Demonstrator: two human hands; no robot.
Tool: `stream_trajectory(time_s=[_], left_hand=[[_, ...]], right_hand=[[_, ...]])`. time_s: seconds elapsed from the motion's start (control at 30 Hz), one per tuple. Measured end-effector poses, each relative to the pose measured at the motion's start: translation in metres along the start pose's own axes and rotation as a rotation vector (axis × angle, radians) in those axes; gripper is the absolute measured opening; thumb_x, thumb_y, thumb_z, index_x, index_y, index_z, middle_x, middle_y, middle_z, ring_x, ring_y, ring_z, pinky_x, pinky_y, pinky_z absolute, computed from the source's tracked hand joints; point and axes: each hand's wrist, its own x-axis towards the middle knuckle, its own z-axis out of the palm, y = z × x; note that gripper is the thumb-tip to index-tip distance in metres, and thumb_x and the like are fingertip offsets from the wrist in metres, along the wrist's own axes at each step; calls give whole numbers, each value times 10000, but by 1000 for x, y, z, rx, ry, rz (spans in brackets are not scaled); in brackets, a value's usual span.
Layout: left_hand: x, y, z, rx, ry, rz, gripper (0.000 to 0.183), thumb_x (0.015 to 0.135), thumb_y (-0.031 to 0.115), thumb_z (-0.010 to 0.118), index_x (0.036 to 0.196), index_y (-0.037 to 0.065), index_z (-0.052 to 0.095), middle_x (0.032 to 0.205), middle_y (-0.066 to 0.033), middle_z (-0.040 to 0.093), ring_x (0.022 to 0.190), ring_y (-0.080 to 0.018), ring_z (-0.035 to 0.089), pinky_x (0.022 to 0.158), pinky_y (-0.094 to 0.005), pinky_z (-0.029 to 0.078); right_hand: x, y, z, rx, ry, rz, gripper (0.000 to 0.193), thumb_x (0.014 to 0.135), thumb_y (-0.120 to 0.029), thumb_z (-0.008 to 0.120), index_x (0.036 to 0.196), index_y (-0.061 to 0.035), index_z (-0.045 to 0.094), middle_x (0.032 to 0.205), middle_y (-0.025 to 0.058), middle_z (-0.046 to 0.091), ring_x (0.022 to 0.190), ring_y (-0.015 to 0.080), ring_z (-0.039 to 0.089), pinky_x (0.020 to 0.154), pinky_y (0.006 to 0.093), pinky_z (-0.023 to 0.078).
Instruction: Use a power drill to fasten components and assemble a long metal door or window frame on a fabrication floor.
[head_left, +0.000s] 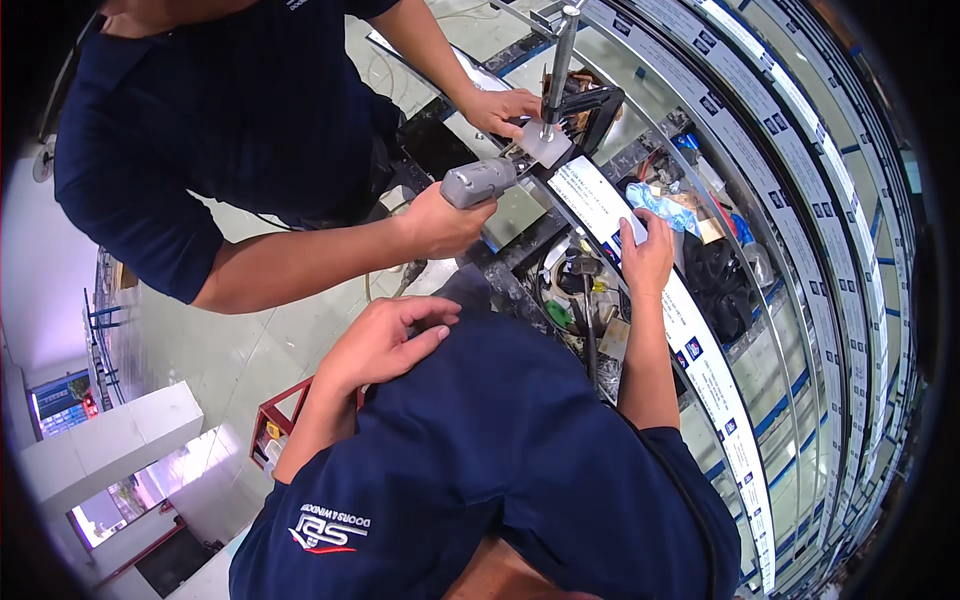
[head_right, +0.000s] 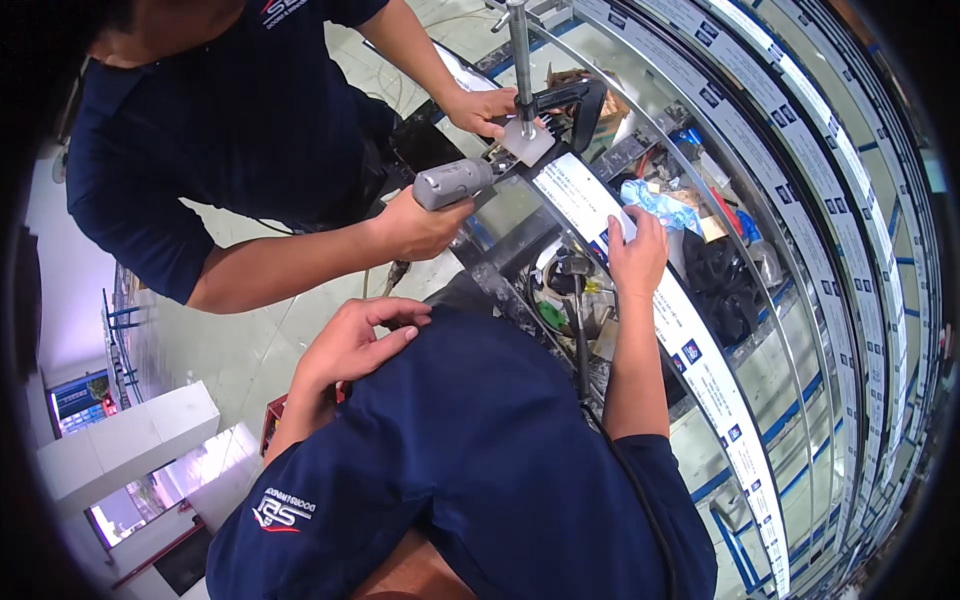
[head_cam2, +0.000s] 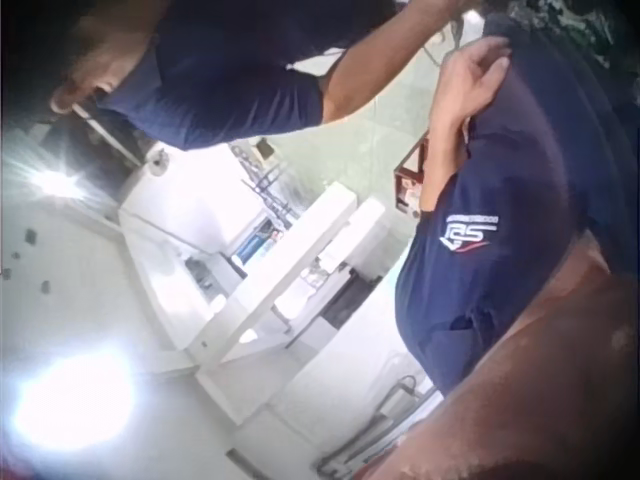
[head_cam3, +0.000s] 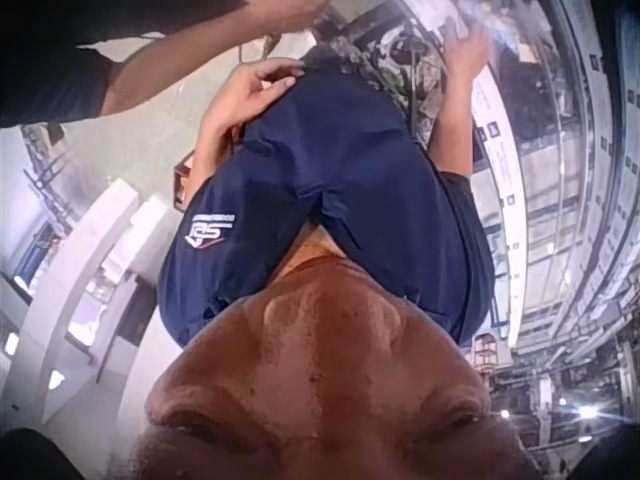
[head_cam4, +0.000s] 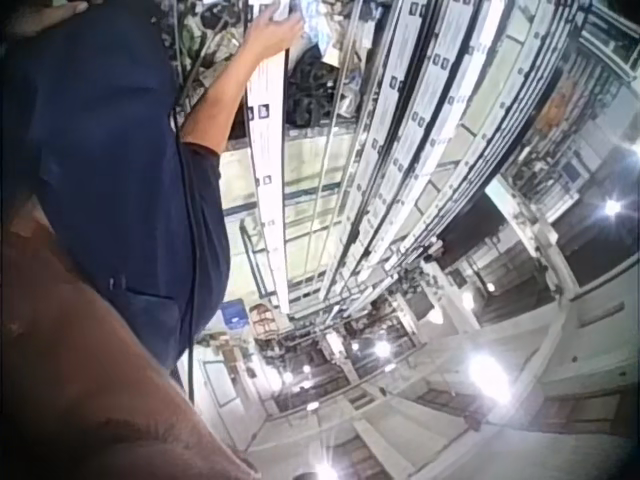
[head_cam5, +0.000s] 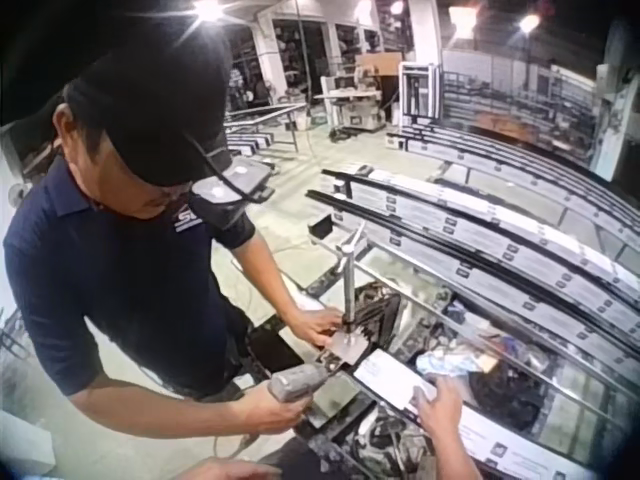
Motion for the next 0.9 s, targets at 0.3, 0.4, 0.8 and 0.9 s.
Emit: stream_trajectory(time_s=[0.3,0.4,0.8,0.9], left_hand=[[21,-2,-26,30,-74,25,339,972,92,684,1299,15,728,1122,-133,807,1066,-237,756,970,-360,566],[24,-3,-30,-12,-64,31,334,967,69,690,1292,5,729,1111,-136,806,1067,-223,753,969,-360,566],[118,103,-83,254,323,905,431,919,181,805,1315,34,715,1200,-192,748,1085,-380,740,936,-411,593],[168,121,-89,309,417,1142,552,881,305,825,1328,26,661,1352,-214,661,1227,-422,651,1043,-484,538]], right_hand=[[0,1,3,-33,8,32,288,917,-283,796,1118,-91,722,1143,121,733,1097,360,666,981,455,503],[-1,1,3,-35,24,6,335,875,-285,834,1121,-88,721,1133,124,732,1087,362,670,968,459,507],[75,-49,103,354,85,-341,785,797,-386,901,1431,-17,621,1344,212,663,1283,423,595,1106,504,450],[71,-57,113,849,-50,-272,717,868,-442,839,1378,26,651,1300,236,660,1218,406,622,1056,480,479]])
